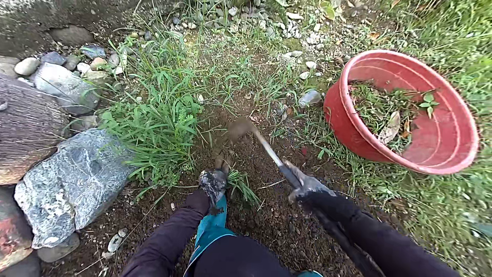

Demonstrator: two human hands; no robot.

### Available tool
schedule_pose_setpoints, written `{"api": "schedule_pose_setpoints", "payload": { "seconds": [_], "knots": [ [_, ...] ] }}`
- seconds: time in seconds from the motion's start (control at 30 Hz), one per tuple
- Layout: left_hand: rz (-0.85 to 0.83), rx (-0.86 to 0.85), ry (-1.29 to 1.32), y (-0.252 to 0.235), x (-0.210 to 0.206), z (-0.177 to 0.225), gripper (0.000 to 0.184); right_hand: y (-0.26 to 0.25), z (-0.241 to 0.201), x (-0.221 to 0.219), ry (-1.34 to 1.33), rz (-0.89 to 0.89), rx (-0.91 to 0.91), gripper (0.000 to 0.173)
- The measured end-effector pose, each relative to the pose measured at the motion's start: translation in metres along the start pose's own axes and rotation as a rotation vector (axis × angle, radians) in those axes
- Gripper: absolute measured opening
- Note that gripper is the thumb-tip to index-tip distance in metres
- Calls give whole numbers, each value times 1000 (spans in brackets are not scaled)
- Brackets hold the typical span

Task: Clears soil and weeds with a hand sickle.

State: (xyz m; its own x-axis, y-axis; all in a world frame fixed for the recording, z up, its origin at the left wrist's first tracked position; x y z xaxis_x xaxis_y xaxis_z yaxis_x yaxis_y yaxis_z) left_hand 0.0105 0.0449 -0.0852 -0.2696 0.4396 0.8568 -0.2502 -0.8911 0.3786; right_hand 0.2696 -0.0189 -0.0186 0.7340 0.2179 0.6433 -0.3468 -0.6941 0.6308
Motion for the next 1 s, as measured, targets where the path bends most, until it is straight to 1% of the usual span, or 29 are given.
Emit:
{"api": "schedule_pose_setpoints", "payload": {
  "seconds": [0.03, 0.07, 0.1, 0.13, 0.17, 0.23, 0.27, 0.3, 0.33, 0.37, 0.4, 0.43, 0.47, 0.5, 0.57, 0.6, 0.63, 0.7, 0.73, 0.77, 0.8, 0.83, 0.87, 0.93, 1.0],
  "knots": [
    [35, 39, -19, -7, 3, -10, 73, 2, 5, 4, 60, -28, 5, 104],
    [38, 103, -26, -12, 4, -20, 79, 7, 8, 12, 70, -24, 9, 103],
    [-11, 160, -61, -14, 2, -30, 81, 13, 7, 22, 52, 6, 23, 101],
    [-53, 201, -69, -16, -3, -41, 77, 17, 5, 30, -4, 42, 40, 102],
    [-69, 210, -45, -17, -7, -49, 69, 18, 2, 36, -86, 92, 58, 104],
    [-71, 133, 51, -10, -12, -48, 54, 16, -4, 40, -228, 184, 32, 103],
    [-81, 69, 102, -4, -15, -42, 51, 13, -4, 38, -237, 214, 10, 102],
    [-97, -9, 141, 1, -19, -34, 49, 9, 0, 34, -198, 234, -5, 99],
    [-126, -83, 167, 7, -21, -21, 47, 4, 7, 30, -99, 222, -11, 95],
    [-164, -142, 175, 14, -19, -7, 46, 2, 15, 26, 15, 171, -17, 96],
    [-177, -176, 167, 17, -13, 5, 45, 1, 22, 22, 86, 115, -17, 102],
    [-140, -193, 145, 11, -7, 14, 44, 2, 25, 22, 91, 91, -20, 105],
    [-77, -185, 122, -1, 1, 20, 46, 5, 23, 26, 37, 100, -21, 106],
    [-30, -151, 88, -16, 7, 23, 52, 9, 19, 32, -58, 121, -16, 105],
    [-3, -38, 11, -53, 9, 21, 72, 15, 9, 42, -275, 170, -7, 106],
    [4, 23, -22, -70, 6, 19, 75, 15, 1, 47, -358, 204, -4, 105],
    [-8, 84, -41, -83, 4, 18, 72, 14, -7, 50, -413, 234, 2, 104],
    [-25, 158, -43, -94, 4, 16, 57, 6, -15, 43, -457, 274, -5, 99],
    [-39, 173, -27, -93, 8, 16, 48, 2, -13, 34, -405, 255, -20, 92],
    [-53, 166, -10, -92, 8, 15, 43, 0, -7, 25, -299, 200, -40, 86],
    [-56, 141, -5, -90, 8, 12, 41, 0, 2, 16, -168, 116, -52, 88],
    [-58, 111, 9, -88, 8, 9, 42, 4, 11, 11, -67, 29, -48, 96],
    [-66, 77, 29, -84, 8, 5, 45, 11, 18, 11, -18, -12, -41, 103],
    [-87, -1, 80, -64, 3, 0, 46, 28, 28, 28, -31, 3, -29, 108],
    [-118, -95, 174, -36, -7, 5, 47, 37, 30, 50, -161, 95, 6, 108]
  ]
}}
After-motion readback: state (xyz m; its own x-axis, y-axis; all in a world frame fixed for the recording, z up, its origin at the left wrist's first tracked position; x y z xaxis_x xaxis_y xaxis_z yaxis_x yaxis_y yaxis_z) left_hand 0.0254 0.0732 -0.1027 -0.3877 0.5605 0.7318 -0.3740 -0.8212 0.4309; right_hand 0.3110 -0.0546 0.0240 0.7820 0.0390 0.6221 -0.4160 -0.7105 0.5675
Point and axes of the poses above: each hand's wrist, its own y-axis away from the middle knuckle, its own x-axis out of the back of the hand, z = x × y, the point moved 6 cm from there along -y, towards the middle knuckle, and after that the axes turned 15 degrees about z, right-handed, at the moved point
